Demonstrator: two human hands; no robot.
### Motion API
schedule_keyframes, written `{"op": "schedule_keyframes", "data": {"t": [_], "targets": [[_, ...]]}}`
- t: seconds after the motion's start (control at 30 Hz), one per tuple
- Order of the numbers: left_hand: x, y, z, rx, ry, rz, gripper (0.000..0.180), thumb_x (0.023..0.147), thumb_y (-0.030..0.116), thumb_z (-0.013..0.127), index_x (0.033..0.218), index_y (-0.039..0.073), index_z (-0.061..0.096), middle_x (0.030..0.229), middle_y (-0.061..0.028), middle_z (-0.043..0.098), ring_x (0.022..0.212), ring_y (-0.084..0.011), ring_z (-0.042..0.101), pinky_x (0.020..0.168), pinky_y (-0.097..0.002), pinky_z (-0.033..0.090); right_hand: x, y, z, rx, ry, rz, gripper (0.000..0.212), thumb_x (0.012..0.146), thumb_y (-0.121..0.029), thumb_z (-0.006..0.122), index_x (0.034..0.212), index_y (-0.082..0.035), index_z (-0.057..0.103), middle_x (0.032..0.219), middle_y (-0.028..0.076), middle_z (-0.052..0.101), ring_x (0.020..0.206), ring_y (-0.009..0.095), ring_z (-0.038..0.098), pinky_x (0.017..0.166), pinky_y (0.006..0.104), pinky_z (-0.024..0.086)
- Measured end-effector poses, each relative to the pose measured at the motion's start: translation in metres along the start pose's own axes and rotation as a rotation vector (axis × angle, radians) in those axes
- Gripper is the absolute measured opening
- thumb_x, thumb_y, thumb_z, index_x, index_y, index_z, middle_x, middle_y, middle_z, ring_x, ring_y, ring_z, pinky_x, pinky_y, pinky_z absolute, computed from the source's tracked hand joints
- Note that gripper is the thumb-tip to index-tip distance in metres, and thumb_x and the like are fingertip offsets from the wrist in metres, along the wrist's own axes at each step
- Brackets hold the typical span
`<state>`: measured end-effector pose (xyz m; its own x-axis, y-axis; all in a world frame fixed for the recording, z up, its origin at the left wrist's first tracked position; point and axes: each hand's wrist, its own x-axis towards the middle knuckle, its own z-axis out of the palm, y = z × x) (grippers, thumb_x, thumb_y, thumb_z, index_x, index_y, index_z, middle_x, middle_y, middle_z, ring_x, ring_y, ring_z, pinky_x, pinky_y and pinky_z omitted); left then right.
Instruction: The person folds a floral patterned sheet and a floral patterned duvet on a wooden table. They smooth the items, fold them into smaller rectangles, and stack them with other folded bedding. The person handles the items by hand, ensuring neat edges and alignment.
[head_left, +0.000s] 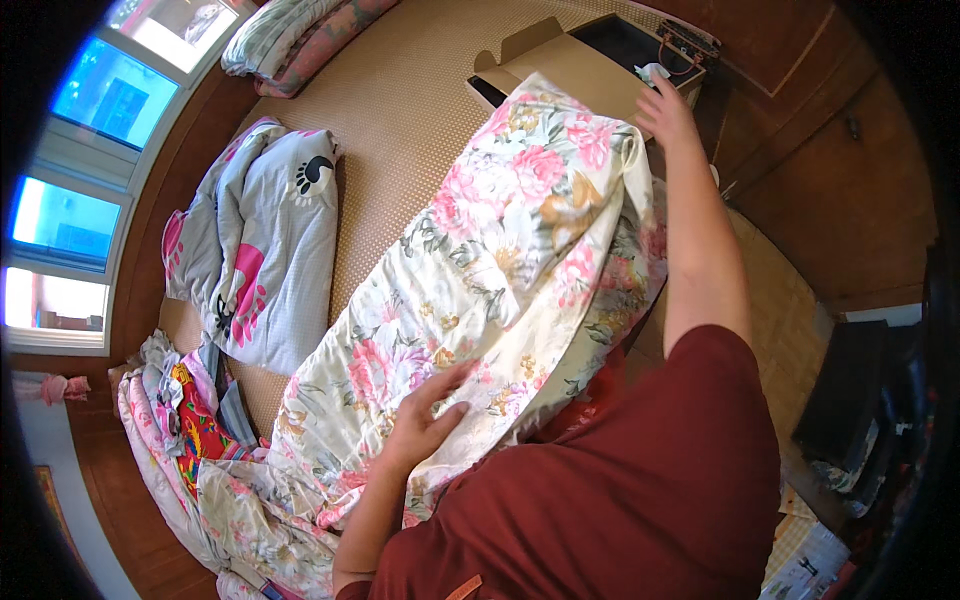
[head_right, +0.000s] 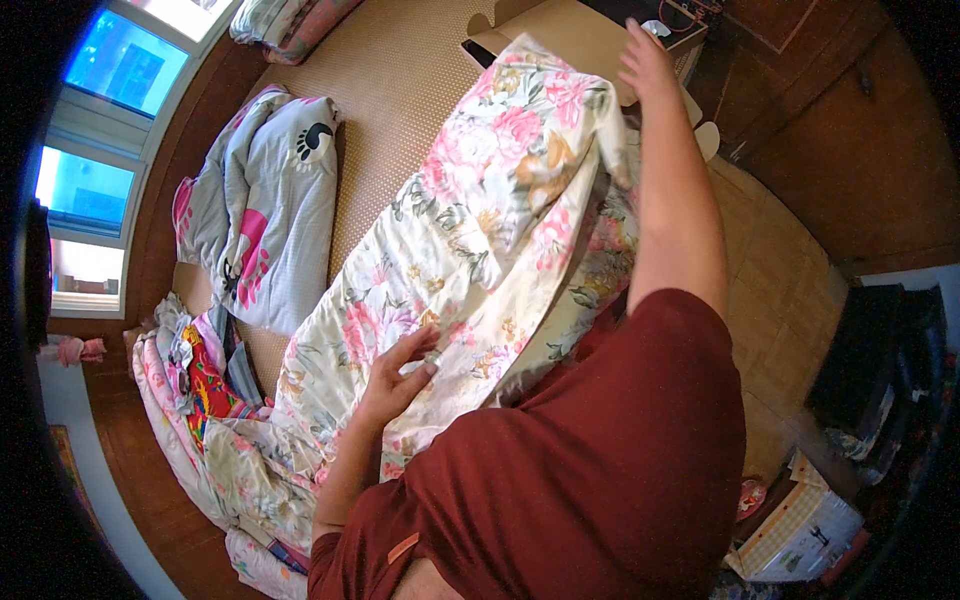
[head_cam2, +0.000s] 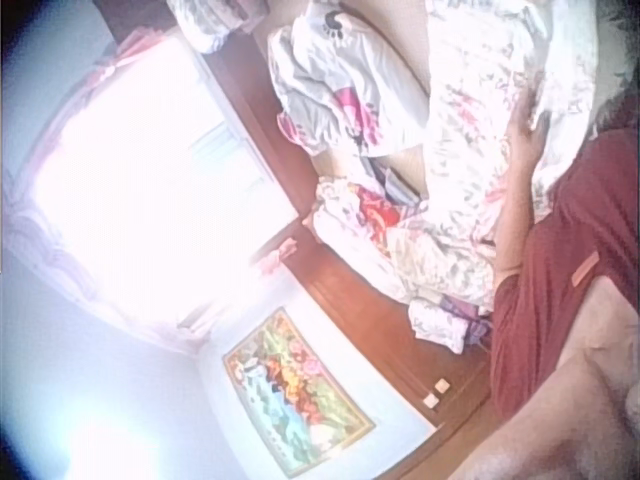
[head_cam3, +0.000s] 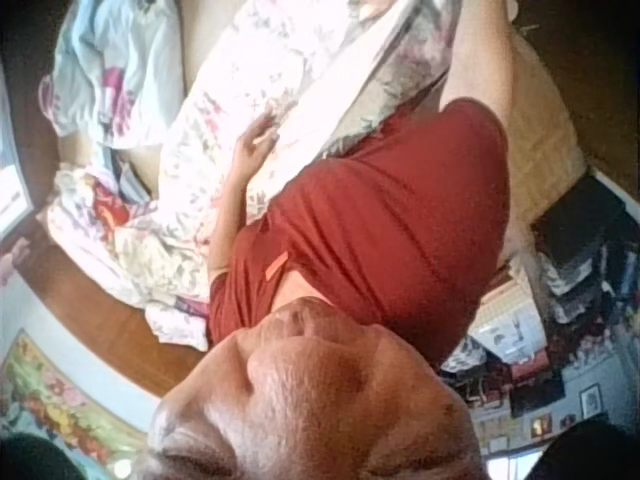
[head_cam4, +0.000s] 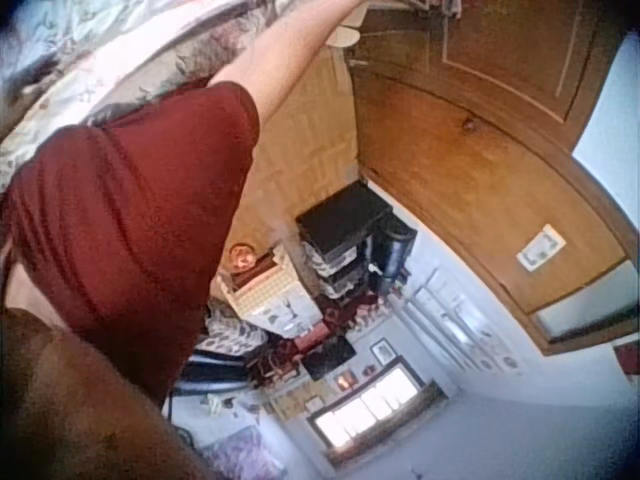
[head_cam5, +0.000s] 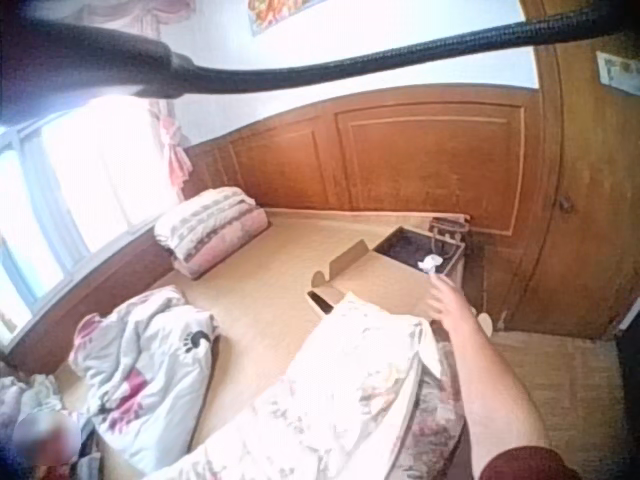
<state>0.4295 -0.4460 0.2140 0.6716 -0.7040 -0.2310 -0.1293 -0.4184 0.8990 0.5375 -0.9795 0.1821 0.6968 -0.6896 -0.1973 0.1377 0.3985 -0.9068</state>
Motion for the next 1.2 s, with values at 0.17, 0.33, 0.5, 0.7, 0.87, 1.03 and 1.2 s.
{"op": "schedule_keyframes", "data": {"t": [0.17, 0.33, 0.5, 0.7, 0.87, 1.03, 1.2], "targets": [[-0.099, -0.147, 0.019, 0.231, 0.203, -0.340, 0.055, 0.075, 0.022, 0.065, 0.124, 0.005, 0.045, 0.112, -0.0179, 0.055, 0.103, -0.0284, 0.054, 0.086, -0.0349, 0.043, -0.042, 0.071, -0.080, -0.330, 0.247, 0.153, 0.064, 0.069, -0.049, 0.067, 0.120, -0.016, 0.046, 0.119, 0.013, 0.046, 0.097, 0.029, 0.048, 0.077, 0.0440, 0.042], [-0.175, -0.191, 0.054, 0.444, 0.103, -0.513, 0.055, 0.075, 0.029, 0.063, 0.122, 0.008, 0.046, 0.118, -0.0184, 0.049, 0.105, -0.0344, 0.050, 0.086, -0.0387, 0.042, -0.100, 0.182, -0.095, -0.177, 0.199, 0.590, 0.053, 0.068, -0.050, 0.068, 0.103, -0.012, 0.053, 0.088, 0.006, 0.057, 0.057, 0.021, 0.053, 0.053, 0.0364, 0.045], [-0.201, -0.197, 0.079, 0.808, 0.186, -0.503, 0.047, 0.074, 0.027, 0.060, 0.118, 0.012, 0.049, 0.116, -0.0137, 0.051, 0.109, -0.0295, 0.047, 0.090, -0.0435, 0.036, -0.119, 0.215, -0.037, -0.177, 0.234, 0.545, 0.036, 0.070, -0.031, 0.069, 0.094, -0.009, 0.053, 0.079, 0.007, 0.058, 0.054, 0.023, 0.057, 0.047, 0.0356, 0.045], [-0.185, -0.169, 0.036, 0.964, 0.362, -0.587, 0.019, 0.071, 0.013, 0.055, 0.089, 0.012, 0.062, 0.087, -0.0098, 0.062, 0.092, -0.0276, 0.056, 0.084, -0.0423, 0.038, -0.055, 0.219, -0.017, -0.165, 0.284, 0.073, 0.010, 0.067, -0.007, 0.059, 0.076, -0.003, 0.057, 0.076, 0.007, 0.058, 0.061, 0.018, 0.055, 0.051, 0.0319, 0.046], [-0.204, -0.090, 0.046, 0.349, 0.437, -0.596, 0.021, 0.076, 0.012, 0.052, 0.093, 0.011, 0.063, 0.079, -0.0134, 0.062, 0.080, -0.0287, 0.060, 0.071, -0.0359, 0.046, -0.079, 0.107, 0.028, -0.026, 0.069, -0.179, 0.015, 0.077, -0.001, 0.055, 0.092, -0.003, 0.055, 0.079, 0.005, 0.058, 0.057, 0.012, 0.053, 0.044, 0.0227, 0.041], [-0.212, -0.159, 0.096, 0.359, 0.305, -0.446, 0.038, 0.076, 0.025, 0.057, 0.110, 0.009, 0.053, 0.102, -0.0134, 0.055, 0.092, -0.0319, 0.054, 0.078, -0.0383, 0.044, -0.066, 0.160, -0.032, -0.423, 0.246, 0.082, 0.016, 0.076, -0.012, 0.060, 0.088, -0.001, 0.059, 0.075, 0.009, 0.060, 0.057, 0.019, 0.056, 0.047, 0.0306, 0.044], [-0.217, -0.197, 0.129, 0.461, 0.308, -0.349, 0.040, 0.073, 0.023, 0.061, 0.109, 0.008, 0.051, 0.094, -0.0152, 0.050, 0.089, -0.0340, 0.051, 0.075, -0.0414, 0.042, -0.176, 0.196, 0.057, -0.960, -0.122, -0.493, 0.043, 0.073, -0.014, 0.063, 0.111, 0.001, 0.052, 0.101, 0.015, 0.057, 0.090, 0.027, 0.055, 0.079, 0.0345, 0.043]]}}
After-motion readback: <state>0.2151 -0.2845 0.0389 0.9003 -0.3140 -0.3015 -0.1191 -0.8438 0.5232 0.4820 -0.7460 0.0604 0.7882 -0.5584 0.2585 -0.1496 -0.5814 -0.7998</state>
